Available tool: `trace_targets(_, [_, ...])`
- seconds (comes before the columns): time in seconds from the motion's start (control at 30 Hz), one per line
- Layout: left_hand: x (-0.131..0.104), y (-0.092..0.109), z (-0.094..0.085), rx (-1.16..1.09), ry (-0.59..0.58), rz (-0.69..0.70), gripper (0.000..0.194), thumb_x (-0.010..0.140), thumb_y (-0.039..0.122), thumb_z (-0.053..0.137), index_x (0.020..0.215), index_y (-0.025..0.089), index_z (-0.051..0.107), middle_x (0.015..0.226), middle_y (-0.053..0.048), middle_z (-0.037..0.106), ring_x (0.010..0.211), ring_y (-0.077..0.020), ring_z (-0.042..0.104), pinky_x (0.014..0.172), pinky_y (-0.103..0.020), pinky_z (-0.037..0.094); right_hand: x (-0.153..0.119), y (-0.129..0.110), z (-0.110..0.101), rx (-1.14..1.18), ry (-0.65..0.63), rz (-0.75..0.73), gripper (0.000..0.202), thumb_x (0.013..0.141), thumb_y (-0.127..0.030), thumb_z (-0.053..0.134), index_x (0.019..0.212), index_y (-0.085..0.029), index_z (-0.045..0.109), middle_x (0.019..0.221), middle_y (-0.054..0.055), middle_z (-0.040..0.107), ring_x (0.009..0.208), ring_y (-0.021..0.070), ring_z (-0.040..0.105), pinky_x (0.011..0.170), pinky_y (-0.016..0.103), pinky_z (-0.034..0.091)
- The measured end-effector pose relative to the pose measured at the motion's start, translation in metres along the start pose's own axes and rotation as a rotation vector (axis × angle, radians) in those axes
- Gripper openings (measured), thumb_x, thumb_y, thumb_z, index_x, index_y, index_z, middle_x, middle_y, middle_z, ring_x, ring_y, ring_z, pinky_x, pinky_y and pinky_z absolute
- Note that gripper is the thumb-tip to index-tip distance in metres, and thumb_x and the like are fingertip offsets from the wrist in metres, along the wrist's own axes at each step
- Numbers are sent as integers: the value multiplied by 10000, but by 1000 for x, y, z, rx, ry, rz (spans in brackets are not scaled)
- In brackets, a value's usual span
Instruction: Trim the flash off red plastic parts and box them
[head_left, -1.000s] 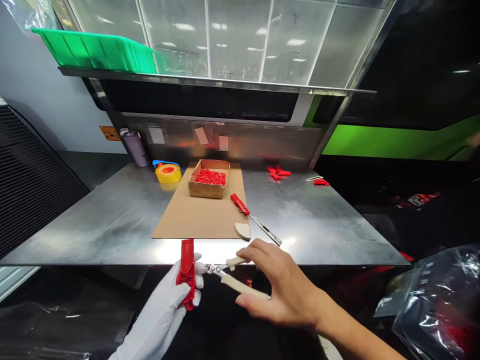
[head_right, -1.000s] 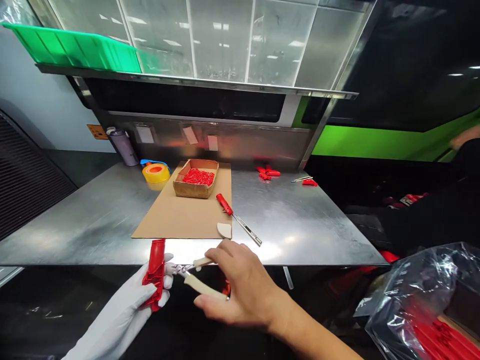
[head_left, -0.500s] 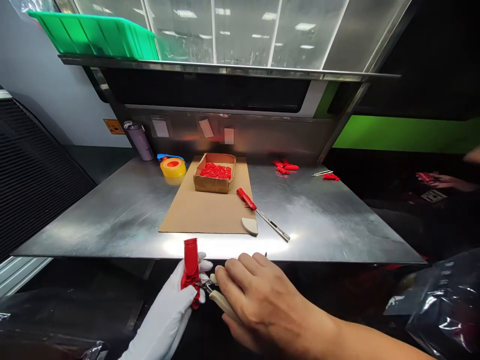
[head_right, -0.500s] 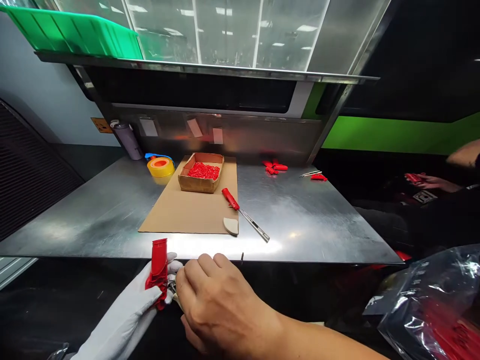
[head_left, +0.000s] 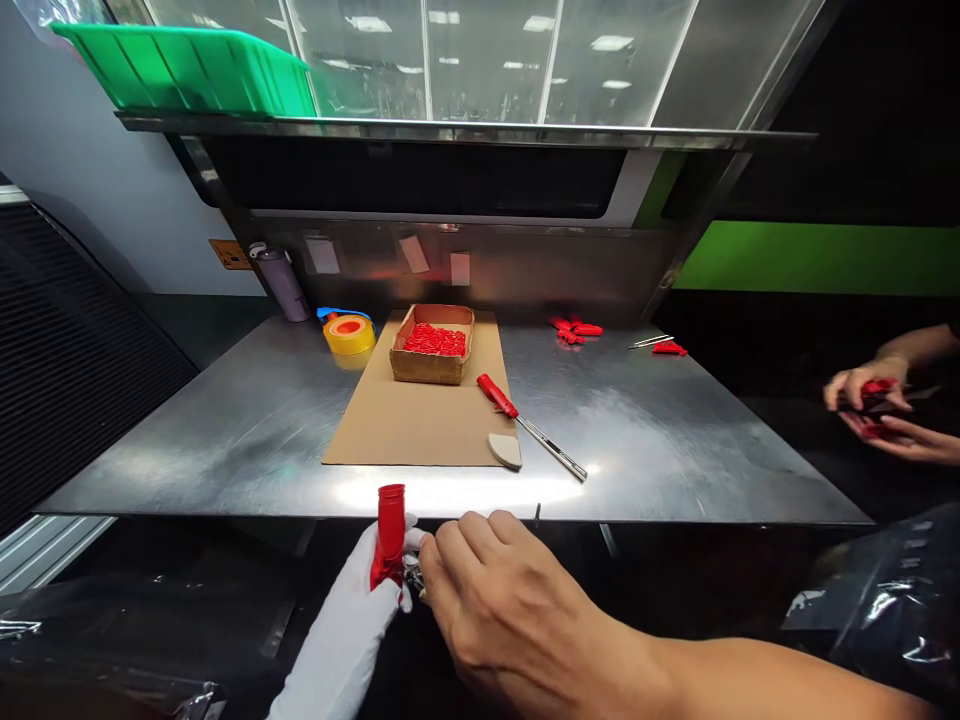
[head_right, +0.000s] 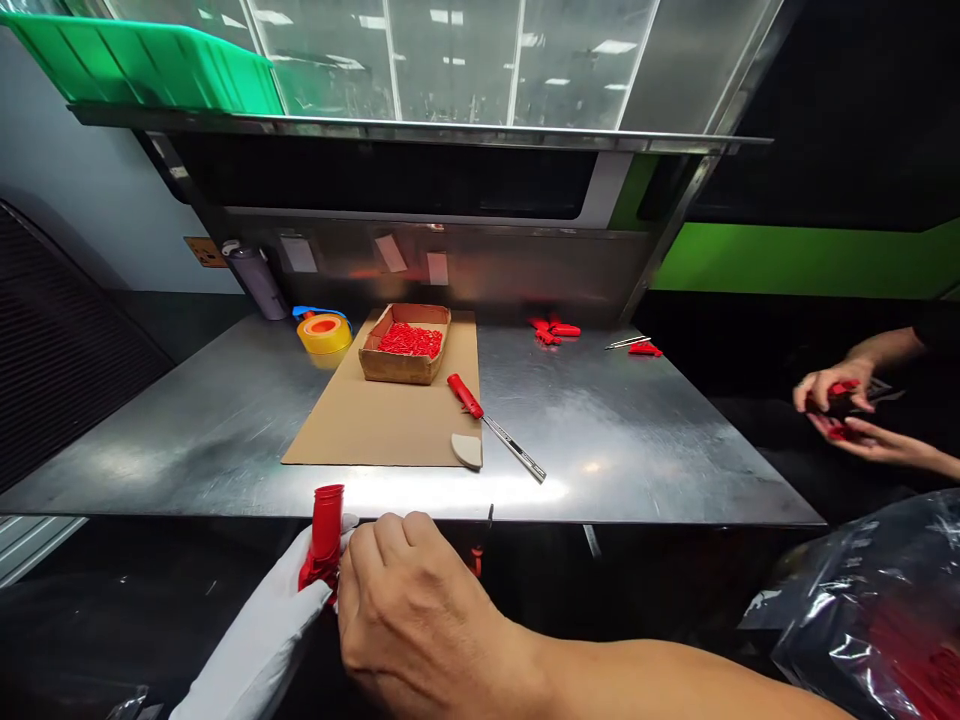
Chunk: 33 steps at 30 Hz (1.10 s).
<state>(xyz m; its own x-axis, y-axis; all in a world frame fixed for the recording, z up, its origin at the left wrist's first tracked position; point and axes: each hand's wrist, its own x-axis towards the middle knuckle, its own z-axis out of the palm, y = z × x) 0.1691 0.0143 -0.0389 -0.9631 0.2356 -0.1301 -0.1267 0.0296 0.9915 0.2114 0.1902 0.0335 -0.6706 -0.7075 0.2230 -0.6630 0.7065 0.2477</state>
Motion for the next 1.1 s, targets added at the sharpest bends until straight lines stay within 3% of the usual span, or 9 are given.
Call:
trace_targets(0.27, [-3,8,-3,5,-12,21,353,727,301,657,1064,209,709,845,-64,710,772,-256,615,764,-415,529,2,4,4,45,-40,-68,68,838,-113,598,897,-119,566,801,64,458,646,215,389,490,334,271])
trace_targets(0.43, [-1,14,-1,-19,-5,39,282,719,318,622,958,223,736,835,-54,705,806,-279,605,792,-407,515,3,4,4,39,-17,-67,60,851,-96,576,903,-120,557,792,63,458,635,217,395,470,329,252])
trace_targets(0.57, [-1,19,-2,-44,-16,16,299,690,263,628,965,217,736,828,-55,708,850,-298,615,766,-390,521,4,1,3,11,42,7,89,838,-118,573,925,-105,559,811,84,463,659,233,409,498,339,282])
trace_targets(0.77, [-4,19,-5,-95,-24,-41,365,688,211,618,1036,198,725,1054,-80,727,995,-314,626,844,-380,517,4,-4,4,1,82,35,96,829,-147,606,905,-103,566,816,94,464,674,242,411,518,341,293])
trace_targets(1.1, [-3,16,-10,-79,-45,-112,435,617,124,597,1017,198,751,1085,-79,738,1069,-330,626,906,-396,512,4,-3,11,43,-6,8,108,812,-162,628,885,-125,557,824,78,471,685,232,407,531,347,310])
